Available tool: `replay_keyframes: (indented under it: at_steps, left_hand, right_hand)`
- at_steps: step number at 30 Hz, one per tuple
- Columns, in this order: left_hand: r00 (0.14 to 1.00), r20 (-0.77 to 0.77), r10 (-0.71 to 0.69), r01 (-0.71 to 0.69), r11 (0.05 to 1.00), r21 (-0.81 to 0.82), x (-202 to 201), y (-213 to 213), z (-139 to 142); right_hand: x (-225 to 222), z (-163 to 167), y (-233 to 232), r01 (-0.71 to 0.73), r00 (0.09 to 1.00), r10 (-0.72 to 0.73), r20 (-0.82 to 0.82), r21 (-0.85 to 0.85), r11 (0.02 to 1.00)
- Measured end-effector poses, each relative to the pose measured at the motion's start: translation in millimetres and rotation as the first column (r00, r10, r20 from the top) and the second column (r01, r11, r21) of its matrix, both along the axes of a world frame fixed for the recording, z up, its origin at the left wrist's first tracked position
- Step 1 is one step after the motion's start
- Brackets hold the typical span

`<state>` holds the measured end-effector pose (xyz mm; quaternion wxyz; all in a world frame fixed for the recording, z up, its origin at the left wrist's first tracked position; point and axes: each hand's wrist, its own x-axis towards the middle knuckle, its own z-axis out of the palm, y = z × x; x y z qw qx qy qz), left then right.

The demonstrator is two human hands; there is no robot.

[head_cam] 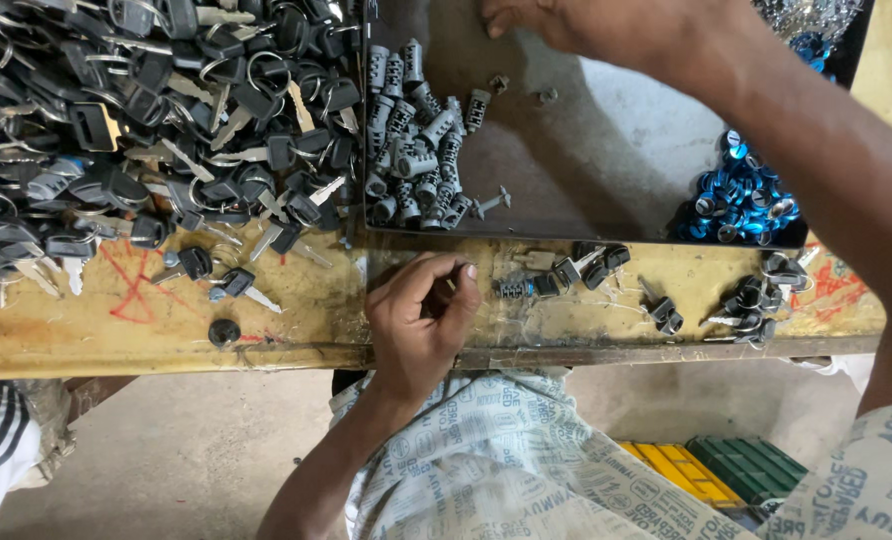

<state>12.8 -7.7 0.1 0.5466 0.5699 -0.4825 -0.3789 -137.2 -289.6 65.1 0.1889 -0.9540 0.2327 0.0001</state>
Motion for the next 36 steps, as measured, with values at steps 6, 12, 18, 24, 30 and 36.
replay_keyframes:
  at_steps: [6, 12, 18, 24, 30, 36]
  left_hand:
    - [1.000, 0.020, 0.000, 0.000, 1.000, -0.015, 1, -1, 5]
    - [0.999, 0.027, 0.021, -0.021, 1.000, -0.005, 1, -3, 10]
    - [1.000, 0.003, 0.020, -0.020, 1.000, -0.001, 1, -1, 5]
    - [1.000, -0.028, 0.007, -0.008, 1.000, -0.028, -2, 1, -10]
    - [0.907, -0.417, 0.053, 0.021, 0.985, 0.173, -4, 8, -6]
    - [0.493, -0.867, 0.072, 0.137, 0.978, 0.160, -26, 11, 24]
  right_hand:
    - [-26, -19, 12, -0.086, 0.987, 0.105, 0.122, -0.152, 0.985]
    - [-24, -13, 18, -0.002, 0.988, 0.016, 0.152, -0.094, 0.996]
    - [-9, 12, 23, -0.102, 0.985, 0.115, 0.126, -0.103, 0.989]
    - [2, 15, 32, -0.124, 0.992, 0.119, -0.037, -0.304, 0.945]
    - [1, 56, 118, -0.044, 0.942, 0.090, 0.325, -0.147, 0.988]
    - [-21, 26, 221, 0.248, 0.783, -0.124, 0.610, -0.122, 0.961]
